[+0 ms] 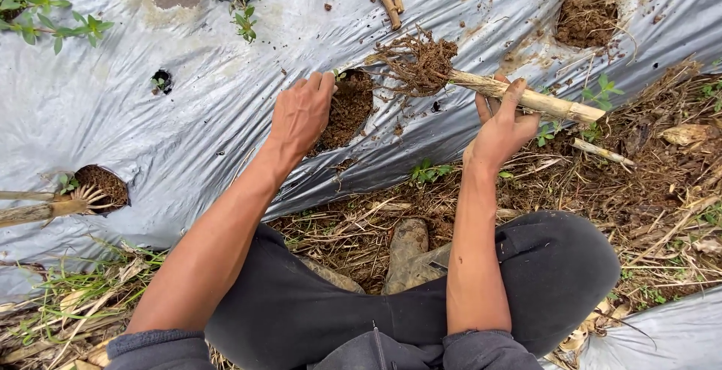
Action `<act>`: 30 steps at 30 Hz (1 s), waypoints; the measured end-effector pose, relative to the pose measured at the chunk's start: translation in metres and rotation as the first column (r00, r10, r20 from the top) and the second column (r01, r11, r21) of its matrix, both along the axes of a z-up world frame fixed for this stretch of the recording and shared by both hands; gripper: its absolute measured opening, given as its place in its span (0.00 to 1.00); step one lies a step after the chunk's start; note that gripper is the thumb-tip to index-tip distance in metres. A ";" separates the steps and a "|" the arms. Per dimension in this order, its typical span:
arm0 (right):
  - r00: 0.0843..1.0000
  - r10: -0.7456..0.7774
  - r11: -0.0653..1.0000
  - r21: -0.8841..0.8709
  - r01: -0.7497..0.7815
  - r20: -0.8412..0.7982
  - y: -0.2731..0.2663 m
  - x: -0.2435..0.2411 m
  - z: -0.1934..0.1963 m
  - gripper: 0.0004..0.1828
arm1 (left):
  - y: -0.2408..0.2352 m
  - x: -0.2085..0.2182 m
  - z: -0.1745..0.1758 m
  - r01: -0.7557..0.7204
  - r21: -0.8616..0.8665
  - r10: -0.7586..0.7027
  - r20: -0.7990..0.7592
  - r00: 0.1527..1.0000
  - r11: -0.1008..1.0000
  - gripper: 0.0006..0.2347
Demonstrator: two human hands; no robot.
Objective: Harvesting cassava stems by digging them out of the ground through plastic mulch and gathering them into piles.
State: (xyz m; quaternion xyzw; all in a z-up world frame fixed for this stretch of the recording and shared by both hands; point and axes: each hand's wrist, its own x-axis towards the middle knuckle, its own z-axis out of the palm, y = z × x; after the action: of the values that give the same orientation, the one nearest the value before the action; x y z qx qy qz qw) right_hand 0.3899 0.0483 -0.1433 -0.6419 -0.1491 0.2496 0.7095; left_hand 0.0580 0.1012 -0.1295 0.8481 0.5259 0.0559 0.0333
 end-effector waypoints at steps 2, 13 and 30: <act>1.000 -0.010 1.000 -0.001 0.010 0.003 0.003 -0.002 0.002 0.21 | 0.003 0.007 0.017 0.023 0.055 -0.018 -0.079 0.997 0.998 0.04; 1.000 -0.022 0.998 -0.063 0.022 0.010 0.008 -0.032 0.064 0.38 | 0.014 0.035 -0.032 0.077 0.098 -0.041 -0.326 0.945 0.992 0.06; 0.982 -0.105 0.994 -0.031 0.102 -0.155 0.014 -0.032 0.077 0.23 | 0.053 -0.001 0.063 -0.122 0.088 0.072 0.432 0.899 0.989 0.18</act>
State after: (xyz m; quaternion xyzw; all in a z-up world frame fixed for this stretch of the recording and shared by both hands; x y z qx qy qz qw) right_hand 0.3581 0.0620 -0.0664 -0.6353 -0.0564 0.2639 0.7236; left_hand 0.0569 0.1545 -0.0661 0.7884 0.5434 0.2716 0.0972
